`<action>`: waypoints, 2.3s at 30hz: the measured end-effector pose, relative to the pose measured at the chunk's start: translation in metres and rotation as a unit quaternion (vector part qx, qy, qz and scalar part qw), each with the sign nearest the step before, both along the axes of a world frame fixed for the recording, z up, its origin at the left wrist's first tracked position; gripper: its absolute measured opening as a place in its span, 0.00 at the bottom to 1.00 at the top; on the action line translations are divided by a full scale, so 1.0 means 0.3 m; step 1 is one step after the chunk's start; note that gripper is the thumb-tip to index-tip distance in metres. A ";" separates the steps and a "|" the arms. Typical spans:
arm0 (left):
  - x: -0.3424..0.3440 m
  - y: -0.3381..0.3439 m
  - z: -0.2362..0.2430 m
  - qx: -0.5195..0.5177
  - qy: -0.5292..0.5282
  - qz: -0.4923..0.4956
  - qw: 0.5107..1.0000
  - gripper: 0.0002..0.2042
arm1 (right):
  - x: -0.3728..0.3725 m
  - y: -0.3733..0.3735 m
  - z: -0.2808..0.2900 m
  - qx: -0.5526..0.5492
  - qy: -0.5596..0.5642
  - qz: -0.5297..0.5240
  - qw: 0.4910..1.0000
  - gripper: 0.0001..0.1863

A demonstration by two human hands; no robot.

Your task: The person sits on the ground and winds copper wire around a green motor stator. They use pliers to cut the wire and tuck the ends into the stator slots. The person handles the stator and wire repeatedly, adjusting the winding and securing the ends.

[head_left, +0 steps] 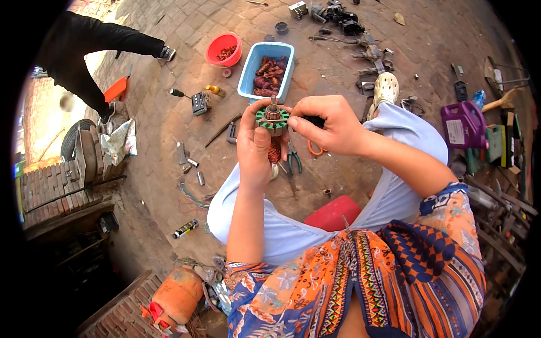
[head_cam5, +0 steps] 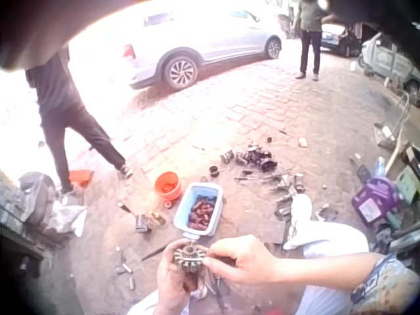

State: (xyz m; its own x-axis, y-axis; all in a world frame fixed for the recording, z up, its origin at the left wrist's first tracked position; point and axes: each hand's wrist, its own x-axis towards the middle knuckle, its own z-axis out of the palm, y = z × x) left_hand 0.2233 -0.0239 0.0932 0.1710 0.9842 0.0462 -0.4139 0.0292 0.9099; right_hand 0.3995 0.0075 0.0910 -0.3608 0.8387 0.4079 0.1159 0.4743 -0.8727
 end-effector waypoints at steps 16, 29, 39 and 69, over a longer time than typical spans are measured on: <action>0.094 0.007 -0.008 0.125 0.290 0.130 0.940 0.28 | 0.055 0.024 0.054 -0.367 0.118 0.130 0.913 0.19; 0.269 0.061 0.046 0.149 0.325 0.305 0.883 0.18 | -0.016 0.006 0.048 -0.415 0.291 -0.063 0.859 0.23; 0.313 0.124 0.069 0.049 0.110 0.224 0.967 0.22 | 0.039 0.078 0.101 -0.478 0.363 -0.036 0.799 0.22; -0.069 -0.053 -0.113 -0.226 -0.039 0.012 0.973 0.17 | -0.028 0.021 -0.151 -0.084 0.001 -0.002 0.996 0.11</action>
State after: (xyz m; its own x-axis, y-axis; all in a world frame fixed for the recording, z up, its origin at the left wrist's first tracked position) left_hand 0.2027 -0.0399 0.0592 0.1612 0.9110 -0.3796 -0.4872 0.4079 0.7722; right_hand 0.3911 0.0139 0.0457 -0.3566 0.8968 0.2619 0.1160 0.3207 -0.9401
